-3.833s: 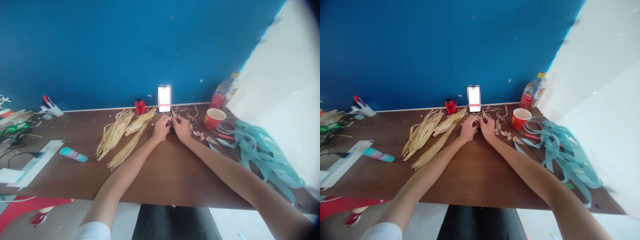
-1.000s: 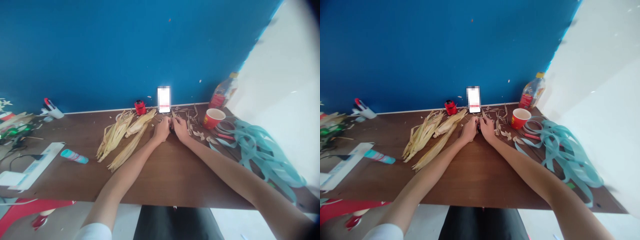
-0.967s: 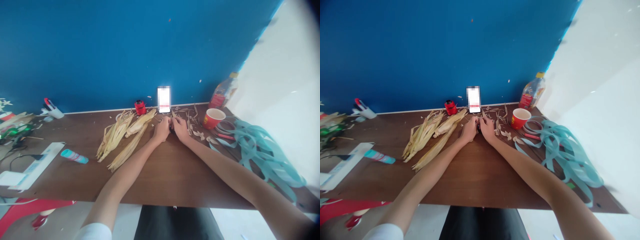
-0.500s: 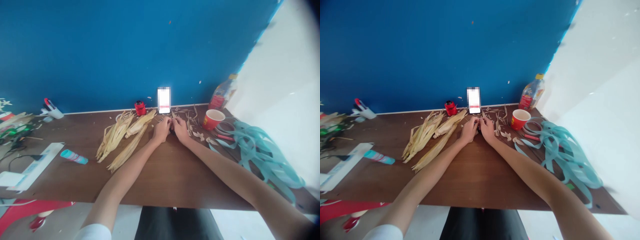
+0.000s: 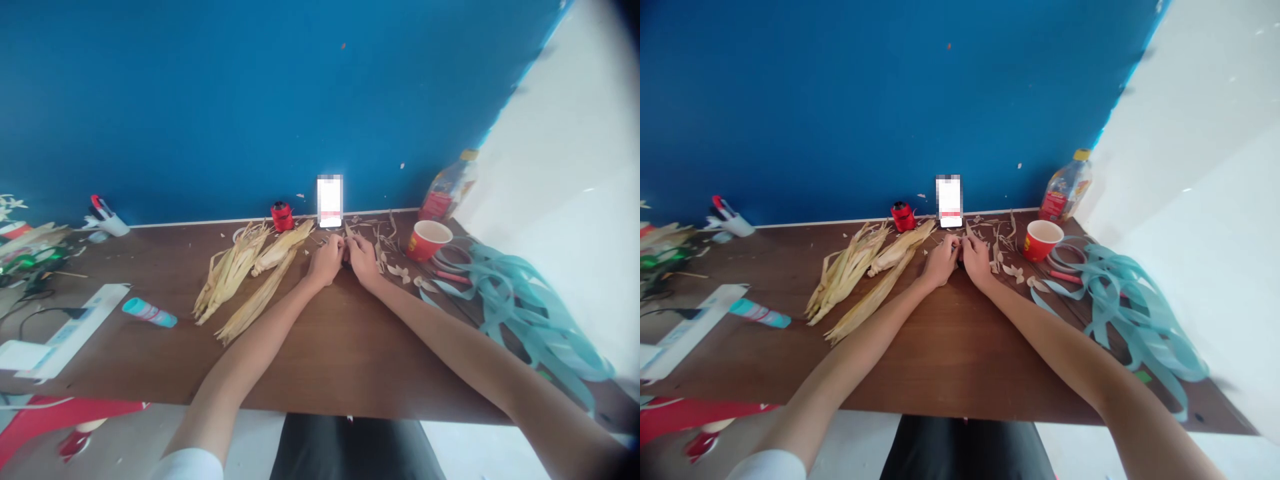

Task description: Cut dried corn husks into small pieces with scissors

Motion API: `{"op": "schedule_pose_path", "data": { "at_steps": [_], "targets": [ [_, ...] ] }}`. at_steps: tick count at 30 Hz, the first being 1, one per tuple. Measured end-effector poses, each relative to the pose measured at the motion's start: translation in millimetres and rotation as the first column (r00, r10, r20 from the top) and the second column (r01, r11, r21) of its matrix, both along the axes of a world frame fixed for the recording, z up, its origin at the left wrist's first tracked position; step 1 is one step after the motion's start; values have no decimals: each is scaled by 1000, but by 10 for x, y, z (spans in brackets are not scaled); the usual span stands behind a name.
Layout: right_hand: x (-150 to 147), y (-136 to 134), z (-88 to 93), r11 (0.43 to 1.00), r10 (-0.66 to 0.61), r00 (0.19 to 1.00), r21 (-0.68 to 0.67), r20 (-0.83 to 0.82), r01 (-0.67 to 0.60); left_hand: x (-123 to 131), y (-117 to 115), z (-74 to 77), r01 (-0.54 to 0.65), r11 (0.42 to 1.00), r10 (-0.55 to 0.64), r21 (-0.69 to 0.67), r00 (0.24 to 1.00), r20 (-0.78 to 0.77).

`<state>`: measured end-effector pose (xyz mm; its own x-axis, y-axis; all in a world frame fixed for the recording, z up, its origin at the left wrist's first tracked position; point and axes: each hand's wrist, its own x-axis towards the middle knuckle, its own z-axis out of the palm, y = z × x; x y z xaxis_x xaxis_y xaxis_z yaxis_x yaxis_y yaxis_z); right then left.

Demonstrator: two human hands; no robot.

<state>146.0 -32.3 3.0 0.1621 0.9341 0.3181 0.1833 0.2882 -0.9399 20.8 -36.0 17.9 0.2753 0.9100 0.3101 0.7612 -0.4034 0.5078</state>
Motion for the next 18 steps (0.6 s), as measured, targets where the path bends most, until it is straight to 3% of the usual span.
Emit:
{"op": "schedule_pose_path", "data": {
  "at_steps": [6, 10, 18],
  "targets": [
    [-4, -22, 30, 1000, 0, 1000, -1, 20, 0, 15, -45, 71, -19, 999, 15, -29, 992, -126],
    [1, -6, -6, 1000, 7, 1000, 12, 20, -8, 17, -52, 76, -48, 999, 45, -22, 991, -125],
    [1, -22, 19, 1000, 9, 1000, 4, 14, -9, 2, -51, 78, 2, 1000, -5, -29, 997, -82]
  ]
}}
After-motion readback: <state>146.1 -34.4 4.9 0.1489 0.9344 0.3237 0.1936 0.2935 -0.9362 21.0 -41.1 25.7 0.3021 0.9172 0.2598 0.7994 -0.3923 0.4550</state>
